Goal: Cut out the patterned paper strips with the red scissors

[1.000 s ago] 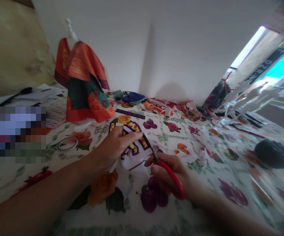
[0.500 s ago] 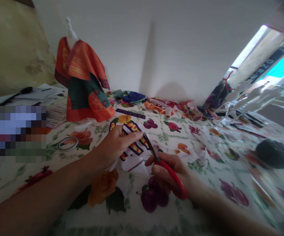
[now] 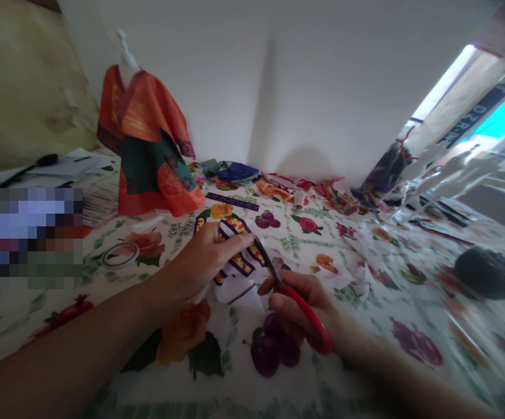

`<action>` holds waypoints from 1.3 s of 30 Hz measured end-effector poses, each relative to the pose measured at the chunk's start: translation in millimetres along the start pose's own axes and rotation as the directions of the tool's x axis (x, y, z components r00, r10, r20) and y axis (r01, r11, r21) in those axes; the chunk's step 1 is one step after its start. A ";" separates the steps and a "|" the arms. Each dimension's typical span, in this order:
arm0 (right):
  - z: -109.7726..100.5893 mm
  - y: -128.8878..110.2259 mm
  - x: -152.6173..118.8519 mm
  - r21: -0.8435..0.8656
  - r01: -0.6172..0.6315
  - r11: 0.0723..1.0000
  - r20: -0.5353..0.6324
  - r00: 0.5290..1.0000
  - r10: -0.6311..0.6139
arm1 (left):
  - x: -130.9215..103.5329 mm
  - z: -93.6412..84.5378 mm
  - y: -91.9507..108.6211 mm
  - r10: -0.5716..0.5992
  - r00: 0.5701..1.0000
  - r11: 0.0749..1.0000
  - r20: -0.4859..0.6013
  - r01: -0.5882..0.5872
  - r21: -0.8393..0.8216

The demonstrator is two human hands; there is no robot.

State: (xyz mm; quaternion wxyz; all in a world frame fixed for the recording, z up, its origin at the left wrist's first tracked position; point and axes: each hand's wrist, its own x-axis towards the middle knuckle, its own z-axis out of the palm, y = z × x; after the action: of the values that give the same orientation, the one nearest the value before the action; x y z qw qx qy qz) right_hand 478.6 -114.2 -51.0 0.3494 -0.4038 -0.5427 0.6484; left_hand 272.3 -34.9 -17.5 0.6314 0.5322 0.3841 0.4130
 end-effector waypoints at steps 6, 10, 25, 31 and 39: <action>0.5 -1.0 -0.3 -0.021 -0.023 1.000 -0.019 1.000 0.022 | 1.1 0.0 0.0 0.001 1.000 1.000 -0.025 0.000 0.020; 0.7 -2.4 -0.2 -0.036 -0.021 0.999 -0.015 1.000 0.020 | 1.8 -2.1 -2.2 0.012 1.000 0.999 -0.015 -0.011 0.039; 2.7 -5.8 -1.5 -0.027 -0.021 0.999 -0.013 1.000 0.020 | 2.6 -2.0 -3.5 0.008 1.000 1.000 -0.002 -0.008 0.023; 2.5 -6.4 -0.3 -0.036 -0.001 0.999 -0.011 1.000 0.001 | 2.7 -2.8 -3.6 0.016 1.000 1.000 0.006 -0.016 0.023; 4.5 -7.5 -0.1 -0.014 -0.003 1.000 -0.016 1.000 0.003 | 3.5 -3.3 -6.7 0.011 1.000 1.000 0.008 -0.011 -0.003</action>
State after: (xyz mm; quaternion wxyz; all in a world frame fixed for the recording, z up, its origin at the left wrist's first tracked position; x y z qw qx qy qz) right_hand 474.7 -115.0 -43.1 0.3498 -0.4121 -0.5440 0.6418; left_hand 271.2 -31.1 -24.7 0.6314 0.5351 0.3778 0.4150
